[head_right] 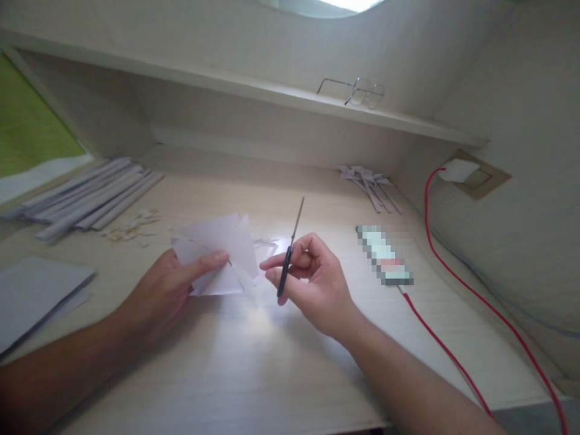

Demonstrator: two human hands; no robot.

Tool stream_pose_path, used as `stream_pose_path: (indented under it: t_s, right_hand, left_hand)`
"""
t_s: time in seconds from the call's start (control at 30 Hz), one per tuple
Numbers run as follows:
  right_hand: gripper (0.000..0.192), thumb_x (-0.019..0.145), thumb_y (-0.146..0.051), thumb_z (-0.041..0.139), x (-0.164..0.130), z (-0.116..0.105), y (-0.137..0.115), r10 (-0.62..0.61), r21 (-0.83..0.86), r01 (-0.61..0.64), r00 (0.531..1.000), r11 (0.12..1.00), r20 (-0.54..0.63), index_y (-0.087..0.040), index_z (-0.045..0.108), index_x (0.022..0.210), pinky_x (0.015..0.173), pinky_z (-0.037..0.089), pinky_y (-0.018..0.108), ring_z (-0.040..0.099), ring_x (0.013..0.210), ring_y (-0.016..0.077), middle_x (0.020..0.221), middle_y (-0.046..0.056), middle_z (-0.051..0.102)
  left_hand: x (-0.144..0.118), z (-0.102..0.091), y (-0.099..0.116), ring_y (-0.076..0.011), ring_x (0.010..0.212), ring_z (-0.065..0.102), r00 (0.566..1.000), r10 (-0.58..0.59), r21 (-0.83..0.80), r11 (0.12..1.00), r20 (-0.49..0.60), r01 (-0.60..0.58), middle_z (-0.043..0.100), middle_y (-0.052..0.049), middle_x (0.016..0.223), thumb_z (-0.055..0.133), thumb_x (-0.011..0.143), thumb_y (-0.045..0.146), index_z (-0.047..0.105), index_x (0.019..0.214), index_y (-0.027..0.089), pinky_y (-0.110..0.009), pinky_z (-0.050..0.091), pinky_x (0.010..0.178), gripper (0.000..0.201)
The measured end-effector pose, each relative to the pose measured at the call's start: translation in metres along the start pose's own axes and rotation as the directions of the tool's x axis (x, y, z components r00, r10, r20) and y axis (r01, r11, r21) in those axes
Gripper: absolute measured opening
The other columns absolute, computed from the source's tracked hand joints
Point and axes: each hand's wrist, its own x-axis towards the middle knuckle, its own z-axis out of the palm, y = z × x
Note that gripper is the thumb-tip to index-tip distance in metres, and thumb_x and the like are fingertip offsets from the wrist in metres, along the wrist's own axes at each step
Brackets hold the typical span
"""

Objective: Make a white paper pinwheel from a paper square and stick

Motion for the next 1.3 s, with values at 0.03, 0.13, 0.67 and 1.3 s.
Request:
stream_pose_path:
  t_s: [0.03,0.13,0.67,1.3]
  right_hand:
    - [0.043,0.080,-0.021,0.084,-0.001,0.000,0.000,-0.003,-0.011,0.003,1.000,1.000,0.004,-0.024,0.042,0.083,0.051,0.058,0.025,0.066,0.058,0.0109,0.097,0.004,0.078]
    - [0.042,0.074,-0.022,0.089,-0.003,0.002,0.001,-0.008,-0.084,0.008,1.000,0.996,0.001,-0.022,0.048,0.086,0.054,0.059,0.025,0.068,0.066,0.0129,0.096,0.005,0.077]
    - [0.037,0.073,-0.020,0.089,-0.004,0.008,0.005,0.045,-0.024,-0.046,0.997,0.999,-0.055,-0.020,0.052,0.079,0.039,0.050,0.016,0.059,0.055,0.0083,0.080,-0.003,0.070]
    - [0.053,0.062,-0.028,0.095,0.005,-0.006,-0.004,0.209,-0.146,-0.209,0.978,0.967,-0.020,-0.022,0.049,0.086,0.052,0.053,0.024,0.065,0.060,0.0132,0.075,-0.002,0.071]
  left_hand:
    - [0.000,0.000,-0.001,-0.0292,0.088,0.073,1.000,0.004,0.006,1.000,-0.001,-0.004,0.079,-0.010,0.101,0.077,0.081,0.040,0.073,0.104,0.017,-0.037,0.055,0.081,0.032]
    - [0.001,0.000,-0.003,-0.0277,0.084,0.071,0.999,0.032,0.050,0.998,-0.019,-0.031,0.078,-0.009,0.097,0.076,0.081,0.042,0.073,0.100,0.018,-0.036,0.055,0.078,0.030]
    - [-0.013,0.007,0.012,-0.0244,0.072,0.070,0.997,0.066,0.256,0.965,-0.045,-0.053,0.079,-0.006,0.082,0.082,0.072,0.042,0.078,0.081,0.020,-0.030,0.055,0.065,0.024]
    - [-0.003,-0.005,0.012,-0.0277,0.085,0.072,0.990,0.132,0.045,0.990,-0.041,-0.131,0.079,-0.008,0.098,0.079,0.078,0.039,0.076,0.099,0.020,-0.036,0.056,0.077,0.029]
